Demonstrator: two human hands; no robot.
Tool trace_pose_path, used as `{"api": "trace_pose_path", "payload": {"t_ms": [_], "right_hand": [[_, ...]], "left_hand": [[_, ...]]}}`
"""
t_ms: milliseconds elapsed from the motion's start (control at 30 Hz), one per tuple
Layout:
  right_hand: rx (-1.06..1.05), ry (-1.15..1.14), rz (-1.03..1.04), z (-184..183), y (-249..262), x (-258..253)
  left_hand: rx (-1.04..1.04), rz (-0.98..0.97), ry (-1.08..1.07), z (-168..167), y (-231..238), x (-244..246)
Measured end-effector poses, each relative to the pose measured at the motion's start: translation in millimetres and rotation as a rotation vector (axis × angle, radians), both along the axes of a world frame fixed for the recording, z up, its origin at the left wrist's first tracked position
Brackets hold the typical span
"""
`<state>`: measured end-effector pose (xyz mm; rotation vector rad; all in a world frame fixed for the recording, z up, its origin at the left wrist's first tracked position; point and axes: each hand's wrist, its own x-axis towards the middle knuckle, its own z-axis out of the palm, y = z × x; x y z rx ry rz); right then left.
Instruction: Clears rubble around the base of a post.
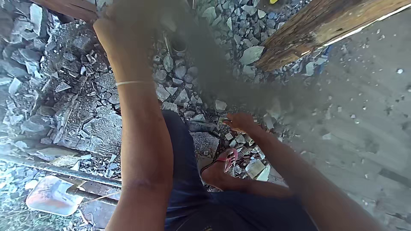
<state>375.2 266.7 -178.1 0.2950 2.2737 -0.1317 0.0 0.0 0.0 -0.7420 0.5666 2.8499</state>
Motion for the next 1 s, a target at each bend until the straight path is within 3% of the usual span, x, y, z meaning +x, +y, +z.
{"api": "trace_pose_path", "payload": {"t_ms": [133, 167, 200, 267, 333, 400, 500, 600, 700, 800, 933, 1000], "right_hand": [[0.177, 0.256, -0.534, 6.1, 6.3, -7.5], [0.168, 0.279, -0.686, 32.7, 4.7, -23.6], [0.017, 0.108, -0.894, 84.7, 9.1, -52.6], [-0.026, 0.303, -1.156, 134.3, 6.9, -83.4], [-0.037, 0.402, -1.097, 144.3, 6.5, -92.4], [-0.142, 0.286, -0.826, 127.9, 7.0, -84.9], [-0.166, 0.231, -0.323, 39.6, -11.7, -59.6], [-0.148, 0.055, -0.015, 3.4, -33.7, -68.9], [-0.044, 0.101, -0.196, -12.9, -9.9, -87.2], [0.073, 0.134, -0.326, -2.7, 8.0, -106.0], [-0.070, 0.416, -0.679, 6.9, -20.9, -92.6], [-0.109, 0.379, -0.567, 8.5, -28.4, -79.2]], "left_hand": [[-0.024, 0.049, -0.045, -4.7, 1.8, -7.2], [-0.023, 0.041, -0.050, -5.5, 1.7, -6.7], [-0.016, 0.030, -0.056, -5.4, 2.3, -5.7], [0.007, 0.018, -0.054, -2.9, 4.6, -5.5], [0.017, -0.003, -0.047, -1.9, 4.8, -5.3], [0.018, -0.008, -0.031, -3.5, 6.9, -4.0], [0.053, 0.027, -0.041, 7.4, 16.6, 5.9], [0.082, 0.016, -0.068, 30.3, 22.5, 18.7], [0.109, 0.012, -0.059, 29.3, 18.9, 18.3], [0.072, -0.002, -0.056, 28.9, 14.8, 18.3], [0.053, 0.027, -0.059, 27.4, 9.6, 13.1], [0.040, 0.050, -0.057, 25.2, 9.2, 9.8]]}}
